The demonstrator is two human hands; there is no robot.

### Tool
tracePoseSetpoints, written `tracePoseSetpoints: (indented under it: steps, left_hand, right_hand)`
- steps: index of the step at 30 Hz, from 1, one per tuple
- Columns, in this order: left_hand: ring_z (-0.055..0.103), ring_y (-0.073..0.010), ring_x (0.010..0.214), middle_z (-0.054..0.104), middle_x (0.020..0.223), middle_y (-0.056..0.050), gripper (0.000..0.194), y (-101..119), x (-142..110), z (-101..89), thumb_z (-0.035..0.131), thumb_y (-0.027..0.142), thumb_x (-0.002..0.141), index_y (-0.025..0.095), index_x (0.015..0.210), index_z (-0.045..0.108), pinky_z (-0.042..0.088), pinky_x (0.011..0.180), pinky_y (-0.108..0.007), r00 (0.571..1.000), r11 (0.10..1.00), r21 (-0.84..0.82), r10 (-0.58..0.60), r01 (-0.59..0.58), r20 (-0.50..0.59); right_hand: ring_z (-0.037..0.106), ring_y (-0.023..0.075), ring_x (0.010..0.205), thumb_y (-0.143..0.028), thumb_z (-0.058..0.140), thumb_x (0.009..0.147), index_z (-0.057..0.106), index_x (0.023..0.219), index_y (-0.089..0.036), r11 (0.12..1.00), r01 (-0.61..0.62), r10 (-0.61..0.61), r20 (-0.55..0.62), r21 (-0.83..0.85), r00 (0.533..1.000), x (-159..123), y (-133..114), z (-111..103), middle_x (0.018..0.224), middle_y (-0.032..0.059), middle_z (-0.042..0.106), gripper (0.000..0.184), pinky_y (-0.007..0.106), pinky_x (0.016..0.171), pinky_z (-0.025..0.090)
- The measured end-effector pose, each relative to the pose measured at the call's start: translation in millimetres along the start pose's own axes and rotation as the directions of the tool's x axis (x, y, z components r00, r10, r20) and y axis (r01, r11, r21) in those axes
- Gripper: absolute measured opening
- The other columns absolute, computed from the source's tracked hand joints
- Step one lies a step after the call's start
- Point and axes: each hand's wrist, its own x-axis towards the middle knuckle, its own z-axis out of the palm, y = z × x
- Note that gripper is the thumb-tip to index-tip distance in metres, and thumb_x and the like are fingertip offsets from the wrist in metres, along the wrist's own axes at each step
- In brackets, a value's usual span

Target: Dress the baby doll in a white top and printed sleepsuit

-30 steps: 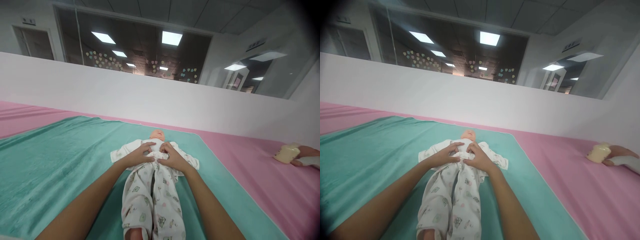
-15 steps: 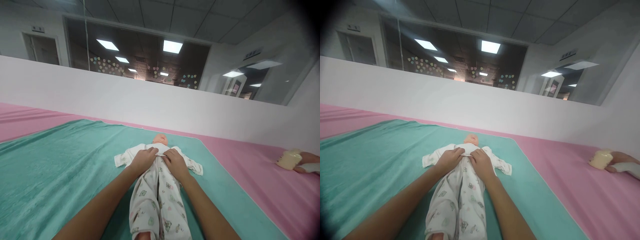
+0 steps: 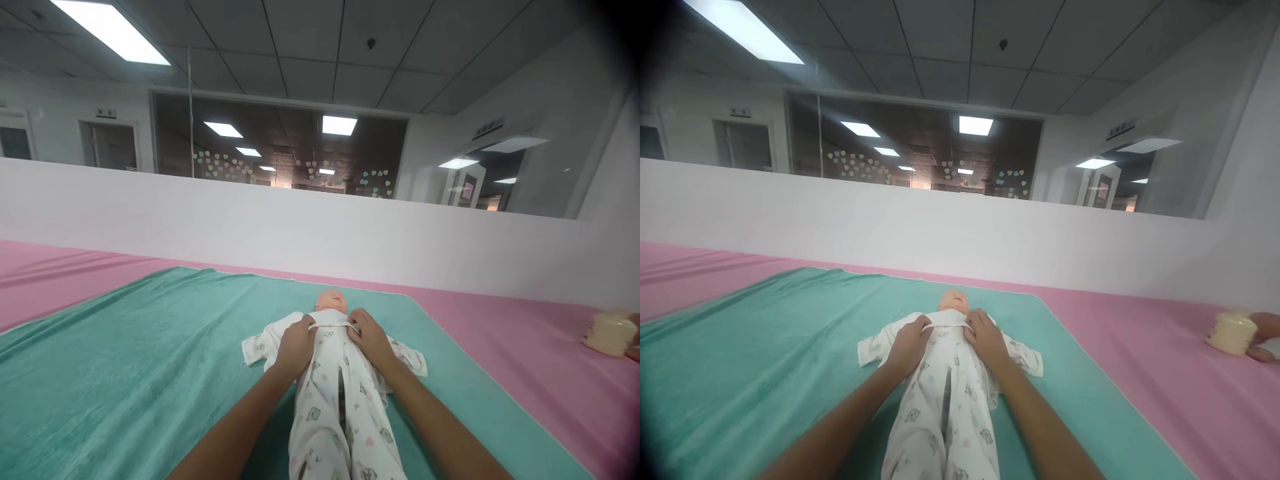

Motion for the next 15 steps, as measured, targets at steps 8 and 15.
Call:
tracePoseSetpoints:
  steps: [8, 15]
  left_hand:
    - [0.055, -0.0206, 0.081, 0.063, 0.083, -0.005, 0.021, -13, 36, -6.3, 0.044, 0.032, 0.082, 0.020, 0.085, 0.060, 0.034, 0.066, -0.026, 0.992, 0.985, -0.170, 0.006, 0.016, 0.129]
    - [0.051, -0.0150, 0.068, 0.058, 0.074, -0.002, 0.034, -26, 50, -3.9, 0.059, 0.049, 0.072, 0.016, 0.077, 0.057, 0.033, 0.059, -0.022, 0.885, 0.718, -0.647, 0.094, 0.257, 0.455]
  right_hand:
    - [0.049, 0.0205, 0.105, -0.034, 0.041, 0.086, 0.053, 0.074, -0.020, 0.959, -0.168, 0.172, 0.001, 0.227, 0.985, -9, 0, 11, 0.109, 0.0062, 0.057, 0.022, 0.034, 0.090, 0.036]
    - [0.051, 0.0161, 0.070, -0.043, 0.036, 0.087, 0.051, 0.065, -0.020, 0.906, -0.344, 0.322, 0.126, 0.246, 0.938, 2, 9, 13, 0.072, 0.0011, 0.059, 0.036, 0.028, 0.065, 0.034]
